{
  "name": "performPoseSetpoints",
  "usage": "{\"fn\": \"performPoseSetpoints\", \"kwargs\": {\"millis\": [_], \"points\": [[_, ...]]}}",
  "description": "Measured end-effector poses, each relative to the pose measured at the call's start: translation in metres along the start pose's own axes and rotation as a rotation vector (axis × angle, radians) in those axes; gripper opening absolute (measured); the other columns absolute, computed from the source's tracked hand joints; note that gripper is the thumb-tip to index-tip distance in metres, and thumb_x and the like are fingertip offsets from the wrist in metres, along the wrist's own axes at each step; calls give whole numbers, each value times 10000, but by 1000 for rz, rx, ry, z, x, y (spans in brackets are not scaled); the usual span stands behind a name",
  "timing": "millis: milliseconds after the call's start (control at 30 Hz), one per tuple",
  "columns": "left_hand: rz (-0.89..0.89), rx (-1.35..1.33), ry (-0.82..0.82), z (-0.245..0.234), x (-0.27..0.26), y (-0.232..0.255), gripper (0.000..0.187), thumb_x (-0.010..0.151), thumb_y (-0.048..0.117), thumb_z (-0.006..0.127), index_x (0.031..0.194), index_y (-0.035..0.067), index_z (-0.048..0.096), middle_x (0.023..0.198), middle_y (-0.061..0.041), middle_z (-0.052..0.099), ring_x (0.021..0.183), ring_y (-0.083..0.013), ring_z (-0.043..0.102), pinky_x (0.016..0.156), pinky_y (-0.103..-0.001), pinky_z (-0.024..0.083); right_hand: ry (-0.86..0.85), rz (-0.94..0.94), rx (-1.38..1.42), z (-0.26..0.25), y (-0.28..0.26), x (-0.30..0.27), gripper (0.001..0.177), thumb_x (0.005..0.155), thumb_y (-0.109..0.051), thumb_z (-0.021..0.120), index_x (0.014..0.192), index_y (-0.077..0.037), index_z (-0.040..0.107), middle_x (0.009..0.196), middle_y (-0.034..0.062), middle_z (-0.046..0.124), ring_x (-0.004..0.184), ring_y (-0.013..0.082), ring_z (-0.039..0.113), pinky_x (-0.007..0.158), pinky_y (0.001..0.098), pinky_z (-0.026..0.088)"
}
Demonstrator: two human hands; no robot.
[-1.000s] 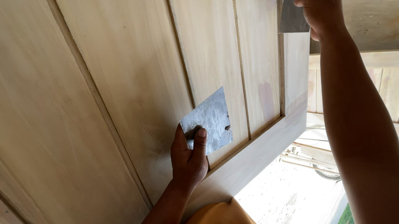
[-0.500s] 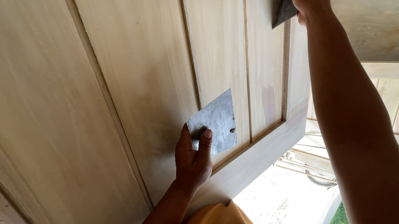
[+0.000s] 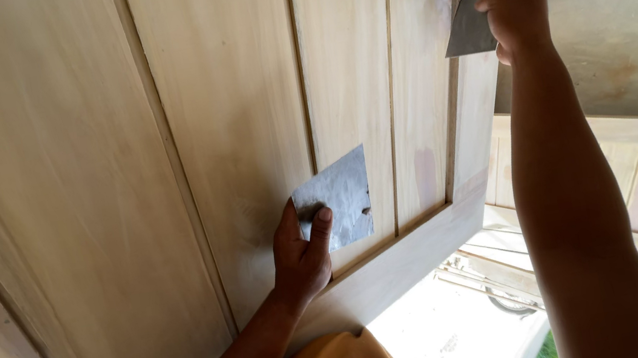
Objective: The person sands a wooden door with sandpaper, moving along its surface and edges. The person uses two pieces of sandpaper, switching between them to smooth the wood.
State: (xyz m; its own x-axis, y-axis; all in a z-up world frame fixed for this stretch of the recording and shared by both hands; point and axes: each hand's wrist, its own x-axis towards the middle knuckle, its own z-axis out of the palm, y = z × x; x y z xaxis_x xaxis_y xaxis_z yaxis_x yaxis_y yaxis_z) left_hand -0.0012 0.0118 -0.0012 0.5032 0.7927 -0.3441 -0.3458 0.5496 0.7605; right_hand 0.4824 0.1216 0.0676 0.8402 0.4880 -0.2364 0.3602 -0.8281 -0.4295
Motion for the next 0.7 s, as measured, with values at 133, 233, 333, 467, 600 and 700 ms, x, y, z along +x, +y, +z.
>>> {"fn": "performPoseSetpoints", "kwargs": {"millis": [133, 233, 333, 467, 600, 700], "points": [[-30, 15, 26, 2, -5, -4, 295, 1068, 297, 581, 1169, 20, 604, 964, -41, 657, 905, -134, 582, 852, -297, 502, 14, 29, -124, 12, 10, -13, 259, 842, 9, 729, 953, -42, 501, 851, 66, 614, 733, 112, 619, 540, 277, 481], [-37, 7, 12, 2, -2, -4, 277, 1065, 279, 586, 1165, 22, 607, 966, -34, 650, 905, -127, 571, 851, -292, 498, 42, 112, -74, 26, -11, -14, 264, 827, 10, 691, 876, -63, 442, 782, 43, 455, 684, 154, 410, 454, 345, 273], [-35, -36, 18, 2, -3, -7, 263, 1066, 266, 590, 1165, 23, 605, 972, -28, 640, 915, -121, 557, 860, -289, 490, 17, 132, -49, 42, -29, -16, 151, 869, 26, 631, 910, -32, 498, 794, 47, 463, 727, 214, 387, 512, 424, 207], [-44, -73, -4, 4, -6, -10, 241, 1067, 262, 592, 1145, 34, 604, 973, -18, 627, 915, -116, 548, 860, -285, 486, -65, -84, -70, 49, -29, -20, 78, 893, -8, 691, 963, -2, 659, 842, 45, 641, 793, 185, 601, 680, 399, 503], [-16, -79, 1, 3, -9, -12, 216, 1074, 249, 605, 1119, 38, 609, 976, -19, 627, 917, -120, 547, 867, -286, 478, -79, -59, 114, 36, -43, -8, 192, 805, -3, 728, 935, -96, 622, 857, 47, 681, 822, 176, 688, 783, 384, 593], [6, -104, 14, 0, -11, -11, 217, 1073, 246, 606, 1137, 38, 607, 994, -10, 636, 935, -115, 551, 887, -282, 474, -58, -192, -60, 38, -61, -4, 88, 857, -26, 696, 894, -80, 638, 860, 62, 671, 800, 192, 649, 760, 378, 548]]}}
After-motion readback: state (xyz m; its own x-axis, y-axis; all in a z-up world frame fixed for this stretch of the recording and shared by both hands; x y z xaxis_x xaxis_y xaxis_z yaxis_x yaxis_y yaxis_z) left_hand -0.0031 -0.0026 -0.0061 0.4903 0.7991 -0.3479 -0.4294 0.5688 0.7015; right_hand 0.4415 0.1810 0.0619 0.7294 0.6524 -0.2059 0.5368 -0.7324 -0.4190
